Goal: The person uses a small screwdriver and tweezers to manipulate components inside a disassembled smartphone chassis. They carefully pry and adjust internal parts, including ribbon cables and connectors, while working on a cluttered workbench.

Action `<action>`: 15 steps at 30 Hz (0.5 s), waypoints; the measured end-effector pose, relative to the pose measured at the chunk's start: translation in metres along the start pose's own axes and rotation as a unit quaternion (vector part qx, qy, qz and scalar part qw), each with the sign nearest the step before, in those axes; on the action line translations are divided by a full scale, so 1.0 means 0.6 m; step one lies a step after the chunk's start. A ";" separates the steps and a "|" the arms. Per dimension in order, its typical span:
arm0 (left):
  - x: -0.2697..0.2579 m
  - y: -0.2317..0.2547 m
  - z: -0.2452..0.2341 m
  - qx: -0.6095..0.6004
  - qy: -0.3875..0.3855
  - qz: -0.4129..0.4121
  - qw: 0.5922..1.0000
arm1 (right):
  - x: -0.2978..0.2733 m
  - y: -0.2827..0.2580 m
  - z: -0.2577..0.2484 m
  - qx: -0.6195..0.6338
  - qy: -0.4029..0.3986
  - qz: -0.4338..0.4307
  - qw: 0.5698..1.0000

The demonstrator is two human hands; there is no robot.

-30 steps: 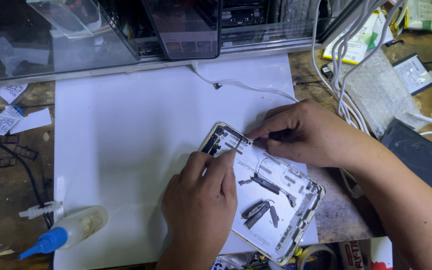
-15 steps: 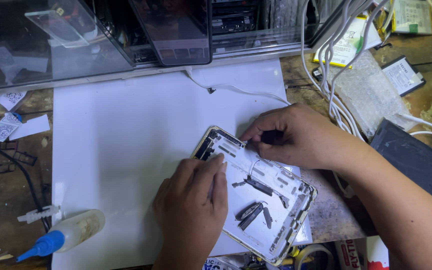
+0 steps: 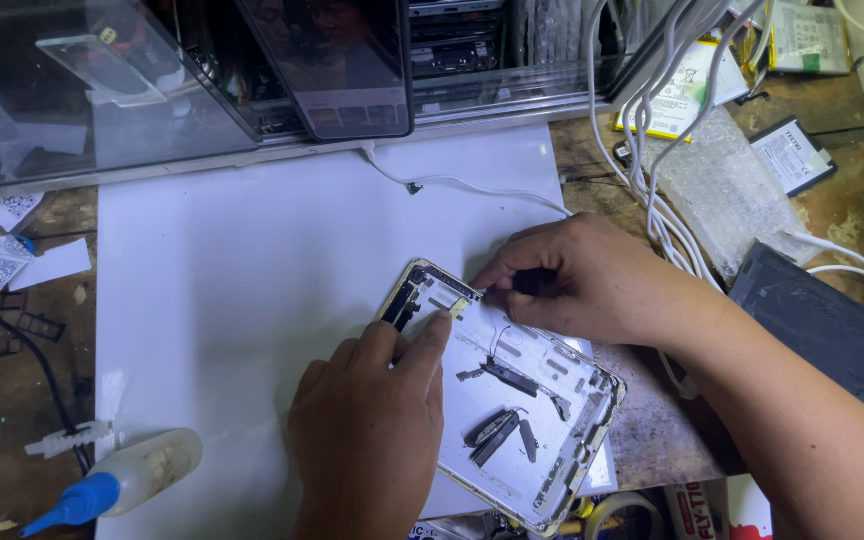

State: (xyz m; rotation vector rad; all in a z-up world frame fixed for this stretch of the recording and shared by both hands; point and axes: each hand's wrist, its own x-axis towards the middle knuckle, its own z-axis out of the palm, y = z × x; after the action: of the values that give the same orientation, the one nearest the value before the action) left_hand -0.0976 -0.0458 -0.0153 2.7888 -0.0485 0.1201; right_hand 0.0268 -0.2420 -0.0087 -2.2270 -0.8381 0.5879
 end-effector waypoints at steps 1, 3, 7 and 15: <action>0.001 0.002 0.000 0.003 -0.006 0.003 1.000 | 0.000 0.002 0.001 0.007 0.001 -0.011 1.000; 0.005 0.006 0.000 0.007 -0.017 0.009 1.000 | 0.000 0.005 0.001 0.022 0.005 -0.034 0.999; 0.007 0.009 -0.006 -0.003 -0.061 -0.016 0.998 | -0.002 0.006 0.002 0.000 0.000 -0.007 1.000; -0.001 0.017 0.009 -0.015 -0.021 -0.021 0.999 | 0.000 0.014 0.008 0.007 0.019 -0.067 0.998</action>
State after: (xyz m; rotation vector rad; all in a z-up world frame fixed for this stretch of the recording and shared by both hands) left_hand -0.0983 -0.0569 -0.0169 2.7603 -0.0027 0.0498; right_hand 0.0272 -0.2449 -0.0181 -2.1426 -0.9515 0.4863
